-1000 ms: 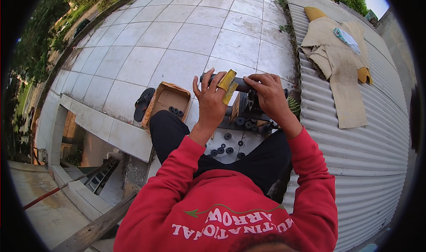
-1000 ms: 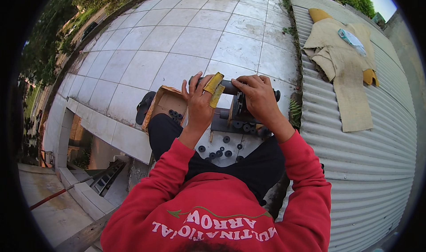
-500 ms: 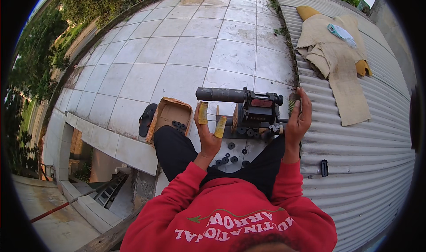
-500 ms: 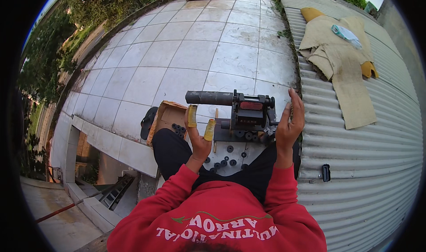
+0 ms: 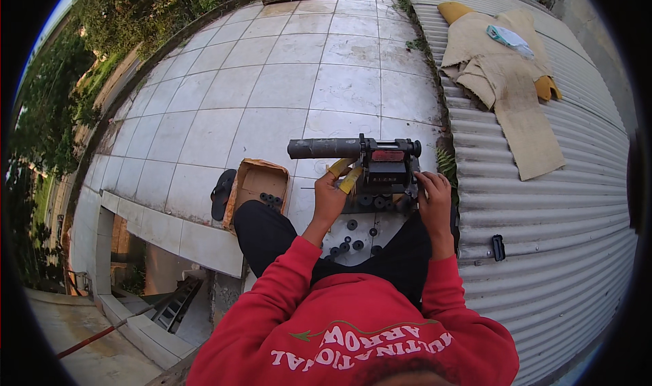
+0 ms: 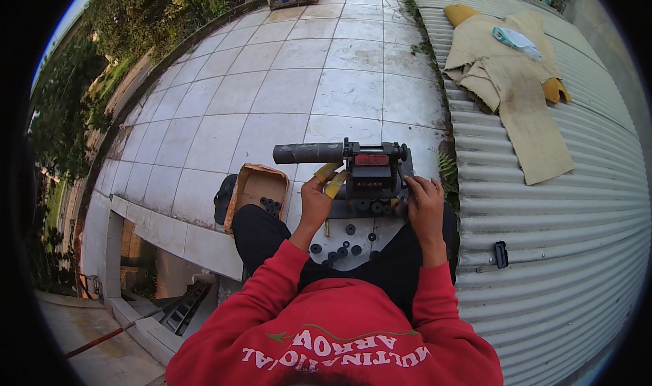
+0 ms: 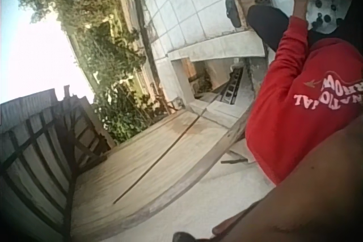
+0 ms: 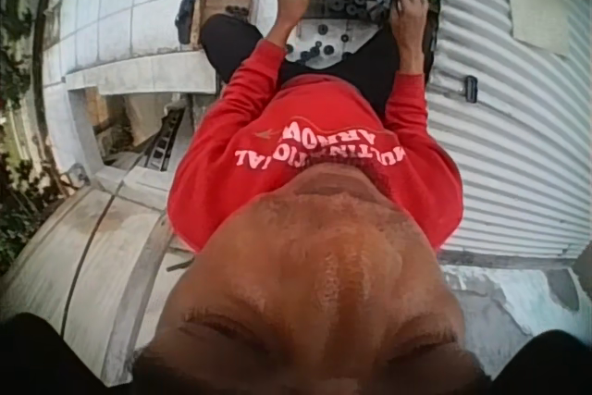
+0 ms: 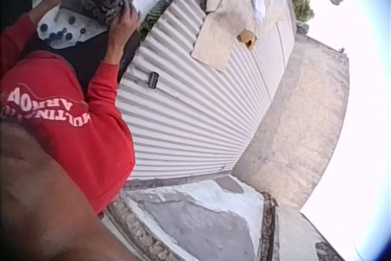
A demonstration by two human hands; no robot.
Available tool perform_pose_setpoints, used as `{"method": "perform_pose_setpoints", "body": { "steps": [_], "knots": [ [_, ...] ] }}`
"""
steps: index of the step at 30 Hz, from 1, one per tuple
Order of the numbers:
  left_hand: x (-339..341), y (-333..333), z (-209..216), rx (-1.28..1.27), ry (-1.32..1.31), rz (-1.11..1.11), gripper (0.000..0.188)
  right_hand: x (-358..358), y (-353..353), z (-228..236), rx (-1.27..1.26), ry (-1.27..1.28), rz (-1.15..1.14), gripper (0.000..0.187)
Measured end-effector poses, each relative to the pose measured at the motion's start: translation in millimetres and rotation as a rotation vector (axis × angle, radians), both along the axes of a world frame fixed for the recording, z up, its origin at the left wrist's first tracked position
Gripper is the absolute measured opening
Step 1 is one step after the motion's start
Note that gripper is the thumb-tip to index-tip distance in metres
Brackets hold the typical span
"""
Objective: The person mounts a spool onto the spindle of a manual winding machine and winds wire onto the spool by rotating the crank handle by hand.
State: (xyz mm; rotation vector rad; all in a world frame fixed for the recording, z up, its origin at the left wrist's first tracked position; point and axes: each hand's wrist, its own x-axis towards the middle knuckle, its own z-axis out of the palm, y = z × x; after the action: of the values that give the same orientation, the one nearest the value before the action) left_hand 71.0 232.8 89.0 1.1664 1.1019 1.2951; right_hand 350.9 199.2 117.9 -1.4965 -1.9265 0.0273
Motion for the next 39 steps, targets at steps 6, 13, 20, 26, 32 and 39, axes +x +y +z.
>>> {"method": "perform_pose_setpoints", "body": {
  "steps": [6,13,20,26,32,39],
  "knots": [
    [-0.1,-15.2,-11.3,0.108,-0.016,0.080,0.029,-4.1,0.6,6.1,0.145,0.109,-0.001,0.036],
    [-1.6,-25.8,-10.1,0.149,0.074,0.092,0.028,-3.7,2.7,12.5,0.223,-0.014,-0.028,0.038],
    [2.0,-25.0,-8.1,0.237,0.111,0.110,0.028,-12.5,13.0,3.0,0.351,0.062,-0.117,0.039],
    [2.2,-22.4,-8.7,0.251,0.173,0.137,0.027,-10.9,46.5,26.2,0.387,0.035,-0.114,0.041],
    [-0.4,-23.1,-1.8,0.265,0.177,0.138,0.026,-5.7,86.5,31.7,0.274,-0.034,-0.075,0.037],
    [2.0,-25.1,8.5,0.291,0.212,0.146,0.024,-2.6,102.0,1.4,0.161,0.003,-0.038,0.034]
  ]
}}
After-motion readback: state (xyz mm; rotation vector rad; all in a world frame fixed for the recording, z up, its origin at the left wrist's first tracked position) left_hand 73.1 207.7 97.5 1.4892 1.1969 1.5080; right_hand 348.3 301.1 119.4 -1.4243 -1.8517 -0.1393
